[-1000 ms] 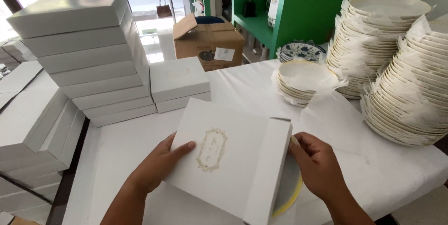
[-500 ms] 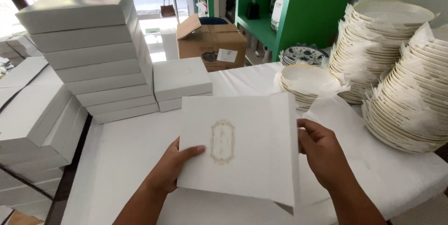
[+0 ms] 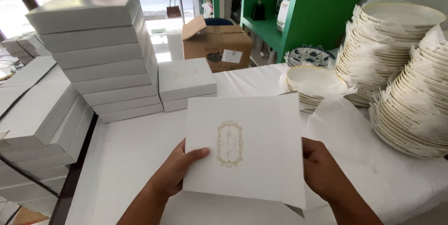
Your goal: The person is wrapping ceramic plates in protective paper and placing them into individual white cardboard boxes.
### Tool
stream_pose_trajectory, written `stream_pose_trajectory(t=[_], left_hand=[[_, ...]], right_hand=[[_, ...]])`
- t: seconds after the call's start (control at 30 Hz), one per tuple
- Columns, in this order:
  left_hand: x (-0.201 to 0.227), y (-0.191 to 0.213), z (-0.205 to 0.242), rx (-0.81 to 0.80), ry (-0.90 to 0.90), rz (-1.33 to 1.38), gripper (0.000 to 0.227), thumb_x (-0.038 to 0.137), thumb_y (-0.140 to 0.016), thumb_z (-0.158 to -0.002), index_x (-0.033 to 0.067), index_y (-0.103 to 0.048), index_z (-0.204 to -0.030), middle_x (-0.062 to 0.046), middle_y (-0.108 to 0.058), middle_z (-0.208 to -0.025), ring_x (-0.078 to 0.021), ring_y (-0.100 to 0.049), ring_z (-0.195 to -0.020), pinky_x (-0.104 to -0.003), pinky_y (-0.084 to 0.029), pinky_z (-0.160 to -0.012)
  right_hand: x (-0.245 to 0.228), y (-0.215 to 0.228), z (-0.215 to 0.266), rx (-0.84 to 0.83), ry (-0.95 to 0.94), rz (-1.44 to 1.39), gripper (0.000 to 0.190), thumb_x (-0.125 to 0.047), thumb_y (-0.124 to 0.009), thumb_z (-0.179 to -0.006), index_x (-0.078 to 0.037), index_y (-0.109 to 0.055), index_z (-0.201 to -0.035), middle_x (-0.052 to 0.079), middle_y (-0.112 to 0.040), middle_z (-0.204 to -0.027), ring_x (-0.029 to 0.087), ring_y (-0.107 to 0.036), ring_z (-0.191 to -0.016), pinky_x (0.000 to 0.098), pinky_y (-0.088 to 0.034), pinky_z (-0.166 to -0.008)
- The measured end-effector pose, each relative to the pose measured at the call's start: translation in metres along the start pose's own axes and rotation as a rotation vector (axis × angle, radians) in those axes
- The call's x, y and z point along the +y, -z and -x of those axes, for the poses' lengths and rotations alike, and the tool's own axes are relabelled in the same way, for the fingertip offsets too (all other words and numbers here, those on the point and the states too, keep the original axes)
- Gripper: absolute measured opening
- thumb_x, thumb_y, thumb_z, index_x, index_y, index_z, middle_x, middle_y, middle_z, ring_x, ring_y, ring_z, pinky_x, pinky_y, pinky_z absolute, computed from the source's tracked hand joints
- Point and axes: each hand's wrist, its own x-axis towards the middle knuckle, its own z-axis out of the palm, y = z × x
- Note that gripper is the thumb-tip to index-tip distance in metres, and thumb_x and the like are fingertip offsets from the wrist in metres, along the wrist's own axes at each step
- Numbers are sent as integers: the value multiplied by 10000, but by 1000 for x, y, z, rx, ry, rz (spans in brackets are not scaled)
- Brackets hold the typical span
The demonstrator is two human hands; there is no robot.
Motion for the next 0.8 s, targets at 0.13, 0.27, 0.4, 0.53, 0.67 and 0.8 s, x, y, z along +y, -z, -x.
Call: stream_pose_trajectory(t=[0.13,0.27,0.4,0.53,0.67,0.8], left_hand=[[-9,1,-8,-13,-16,65,673,110,-710,-734,79,-546,-1386,-224,-727,-1289,-395,-702,-1091,-522,-583,-882],[-24,27,-33,-168,-179,158,639,209,-680,-763,-9,-579,-1355,-251,-724,-1182,-412,-704,-999,-508,-577,-777],[-45,66,-67,-262,-105,404,631,398,-537,-866,-77,-643,-1267,-274,-697,-1139,-438,-664,-1022,-514,-513,-887],[-38,82,-65,-9,-142,495,295,276,-586,-907,-4,-674,-881,-126,-636,-703,-286,-617,-626,-395,-498,-606],[-49,97,-77,-444,187,495,522,291,-580,-895,-74,-647,-1262,-235,-727,-1041,-370,-719,-877,-447,-600,-750],[-39,95,-68,-596,79,396,471,200,-508,-940,-43,-580,-1336,-223,-717,-1111,-337,-731,-906,-418,-614,-786]], right_hand=[[5,3,-3,-49,34,222,183,111,-630,-716,44,-800,-735,40,-743,-712,171,-619,-719,377,-530,-590],[3,11,-10,-64,101,-97,328,38,-702,-814,56,-805,-1125,159,-835,-926,244,-702,-748,411,-595,-664],[-17,9,-30,139,571,-79,399,121,-664,-796,7,-666,-1178,177,-732,-882,209,-643,-715,292,-534,-586],[-60,-36,-40,-150,613,446,1257,-424,-886,-584,-111,-194,-1586,101,-453,-1597,289,-548,-1360,445,-489,-1097],[-29,-67,-124,-562,820,291,858,-409,-587,-875,-132,-240,-1610,130,-170,-1720,314,-188,-1597,519,-221,-1261],[-37,-92,-104,-847,1126,30,399,-437,-485,-1126,-76,-611,-1237,226,-429,-1556,361,-572,-1416,546,-449,-1213]])
